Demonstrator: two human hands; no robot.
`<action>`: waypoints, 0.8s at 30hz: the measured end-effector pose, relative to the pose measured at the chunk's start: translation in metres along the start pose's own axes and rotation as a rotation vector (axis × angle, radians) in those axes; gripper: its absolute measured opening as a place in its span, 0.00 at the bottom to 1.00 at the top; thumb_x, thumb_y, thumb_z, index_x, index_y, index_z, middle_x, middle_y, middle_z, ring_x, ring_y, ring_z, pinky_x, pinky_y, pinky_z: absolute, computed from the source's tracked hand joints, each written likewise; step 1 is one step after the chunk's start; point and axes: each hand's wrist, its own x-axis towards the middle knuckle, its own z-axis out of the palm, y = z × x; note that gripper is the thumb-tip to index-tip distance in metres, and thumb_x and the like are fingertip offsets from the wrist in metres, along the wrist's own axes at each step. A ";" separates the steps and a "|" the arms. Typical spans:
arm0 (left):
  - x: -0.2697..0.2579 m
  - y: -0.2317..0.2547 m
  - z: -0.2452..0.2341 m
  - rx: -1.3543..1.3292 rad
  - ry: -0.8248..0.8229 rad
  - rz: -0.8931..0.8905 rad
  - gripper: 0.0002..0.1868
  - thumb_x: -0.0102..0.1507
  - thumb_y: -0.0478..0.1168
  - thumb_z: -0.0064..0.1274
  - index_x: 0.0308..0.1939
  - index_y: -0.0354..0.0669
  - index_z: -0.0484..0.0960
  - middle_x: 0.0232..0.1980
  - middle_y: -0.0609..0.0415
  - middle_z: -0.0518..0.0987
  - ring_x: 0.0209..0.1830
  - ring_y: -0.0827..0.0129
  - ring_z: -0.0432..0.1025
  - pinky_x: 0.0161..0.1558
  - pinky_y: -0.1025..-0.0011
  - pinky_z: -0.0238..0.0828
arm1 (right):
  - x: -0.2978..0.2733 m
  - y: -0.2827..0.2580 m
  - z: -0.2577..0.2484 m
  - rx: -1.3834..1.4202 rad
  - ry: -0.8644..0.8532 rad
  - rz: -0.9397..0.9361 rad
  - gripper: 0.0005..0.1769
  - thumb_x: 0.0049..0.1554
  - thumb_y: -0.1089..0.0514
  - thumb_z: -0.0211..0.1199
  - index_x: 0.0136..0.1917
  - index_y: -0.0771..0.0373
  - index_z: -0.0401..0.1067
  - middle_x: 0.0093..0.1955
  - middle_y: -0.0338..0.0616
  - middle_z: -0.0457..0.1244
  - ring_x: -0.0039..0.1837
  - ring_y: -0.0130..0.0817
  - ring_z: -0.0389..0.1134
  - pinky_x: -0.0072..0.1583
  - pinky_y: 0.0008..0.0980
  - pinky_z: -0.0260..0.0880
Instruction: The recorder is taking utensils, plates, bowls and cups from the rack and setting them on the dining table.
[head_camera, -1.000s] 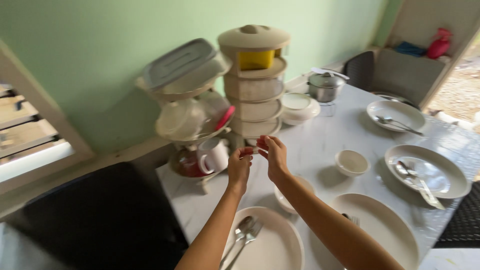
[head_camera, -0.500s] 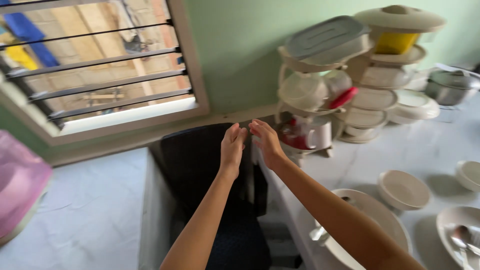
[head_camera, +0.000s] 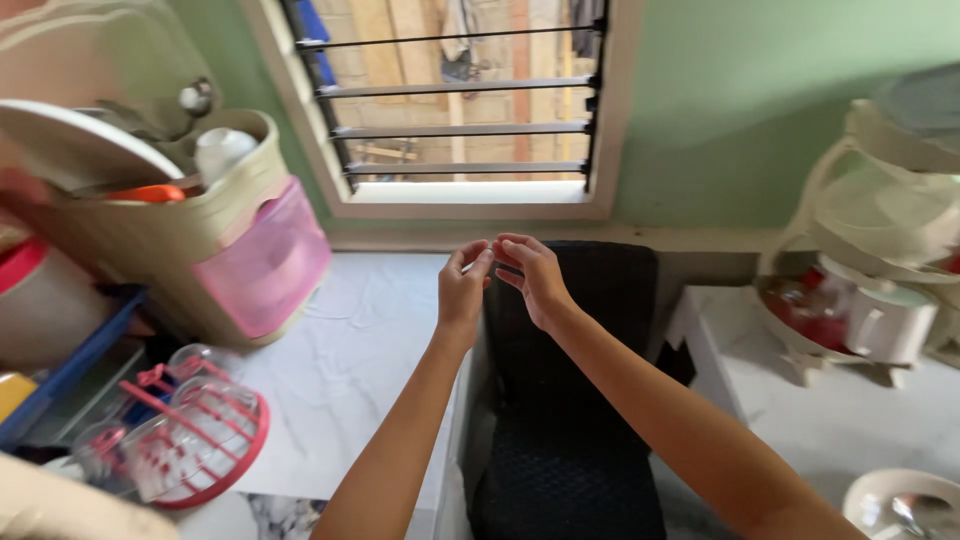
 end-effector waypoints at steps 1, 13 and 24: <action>0.000 0.006 -0.011 0.003 0.021 0.005 0.18 0.66 0.44 0.53 0.57 0.41 0.80 0.52 0.53 0.83 0.49 0.71 0.75 0.47 0.72 0.71 | 0.001 0.001 0.015 0.002 -0.021 0.008 0.19 0.62 0.54 0.57 0.64 0.64 0.70 0.59 0.46 0.68 0.64 0.35 0.67 0.65 0.41 0.64; 0.070 0.051 -0.130 0.029 0.241 0.124 0.21 0.67 0.44 0.49 0.61 0.39 0.77 0.58 0.51 0.80 0.54 0.70 0.74 0.53 0.69 0.70 | 0.080 0.040 0.146 0.029 -0.257 0.062 0.17 0.61 0.57 0.55 0.62 0.65 0.71 0.59 0.48 0.68 0.64 0.37 0.67 0.63 0.42 0.67; 0.201 0.092 -0.213 0.030 0.373 0.300 0.32 0.67 0.44 0.52 0.72 0.34 0.65 0.73 0.39 0.67 0.74 0.60 0.63 0.71 0.66 0.57 | 0.216 0.041 0.245 0.033 -0.515 0.062 0.26 0.61 0.53 0.55 0.71 0.62 0.66 0.68 0.45 0.65 0.70 0.37 0.63 0.68 0.43 0.62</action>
